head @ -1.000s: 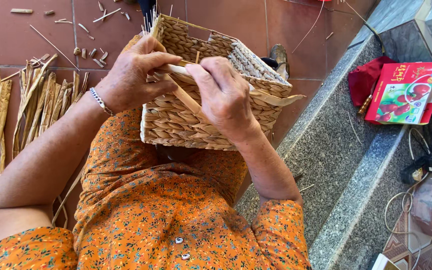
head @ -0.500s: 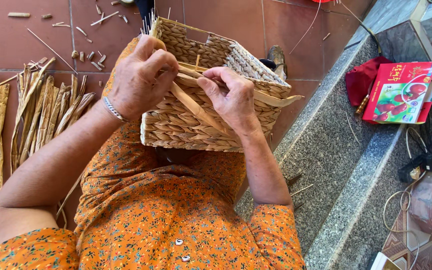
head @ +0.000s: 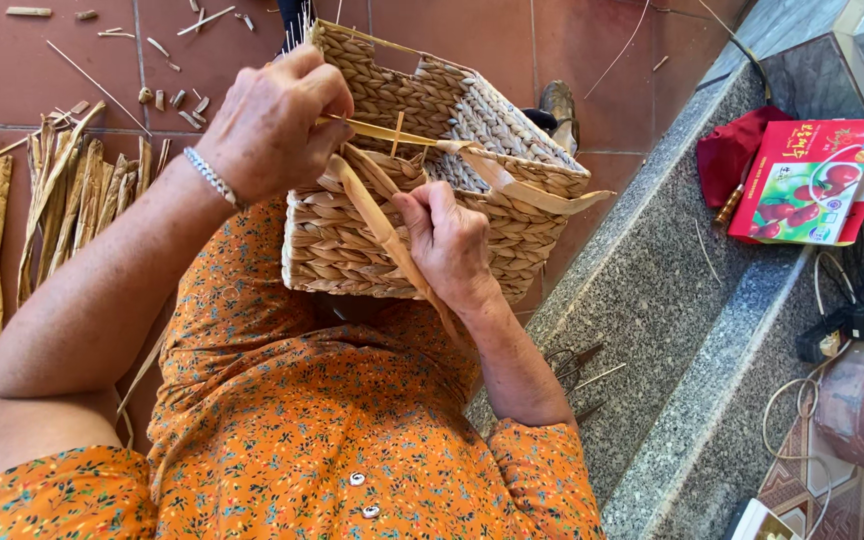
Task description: The person sits on the floor with a water hyacinth basket on their lap and weaves flat strands over and under the upright stakes along the basket rim, tucking and tightening each strand by hand. They pick up new strands from a pile beside them and use scissors to trim the woven edge.
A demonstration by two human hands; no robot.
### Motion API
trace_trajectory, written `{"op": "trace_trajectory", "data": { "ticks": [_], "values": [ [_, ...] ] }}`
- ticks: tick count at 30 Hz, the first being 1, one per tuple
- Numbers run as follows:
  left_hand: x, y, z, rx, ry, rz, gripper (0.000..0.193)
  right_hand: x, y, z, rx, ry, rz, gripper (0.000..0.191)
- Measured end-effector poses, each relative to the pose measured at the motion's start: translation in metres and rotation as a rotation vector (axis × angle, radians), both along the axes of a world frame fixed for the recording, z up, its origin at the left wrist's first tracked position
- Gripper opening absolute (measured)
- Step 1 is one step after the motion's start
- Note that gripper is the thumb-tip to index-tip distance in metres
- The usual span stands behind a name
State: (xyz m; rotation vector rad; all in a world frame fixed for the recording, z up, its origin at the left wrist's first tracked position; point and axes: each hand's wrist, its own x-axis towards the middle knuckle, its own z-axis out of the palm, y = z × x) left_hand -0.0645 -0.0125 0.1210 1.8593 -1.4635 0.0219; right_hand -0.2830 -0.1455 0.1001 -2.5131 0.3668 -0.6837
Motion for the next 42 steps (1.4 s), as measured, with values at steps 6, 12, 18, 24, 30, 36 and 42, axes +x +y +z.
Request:
{"op": "trace_trajectory", "data": {
  "ticks": [6, 12, 18, 24, 30, 36, 42],
  "values": [
    [0.029, -0.031, 0.027, 0.401, 0.123, -0.121, 0.027, 0.004, -0.001, 0.026, -0.135, 0.008, -0.039, 0.019],
    [0.037, -0.05, 0.025, 0.603, 0.237, -0.209, 0.019, -0.008, 0.021, 0.062, -0.49, -0.079, -0.026, 0.025],
    [0.036, -0.048, 0.014, 0.572, 0.245, -0.189, 0.023, -0.004, 0.014, 0.055, -0.31, 0.084, 0.111, 0.019],
    [0.034, -0.045, 0.012, 0.534, 0.165, -0.191, 0.025, 0.012, -0.031, 0.052, -0.167, -0.006, 0.022, 0.011],
    [0.027, -0.032, 0.018, 0.465, 0.259, -0.133, 0.03, 0.014, -0.04, 0.026, -0.105, 0.163, -0.17, 0.026],
    [-0.015, -0.013, 0.013, 0.103, -0.059, -0.005, 0.016, 0.006, -0.044, 0.036, -0.043, 0.194, -0.17, 0.025],
    [-0.022, -0.025, 0.008, 0.047, 0.063, -0.153, 0.031, 0.001, -0.033, 0.069, -0.153, -0.005, -0.069, 0.015]
  ]
}}
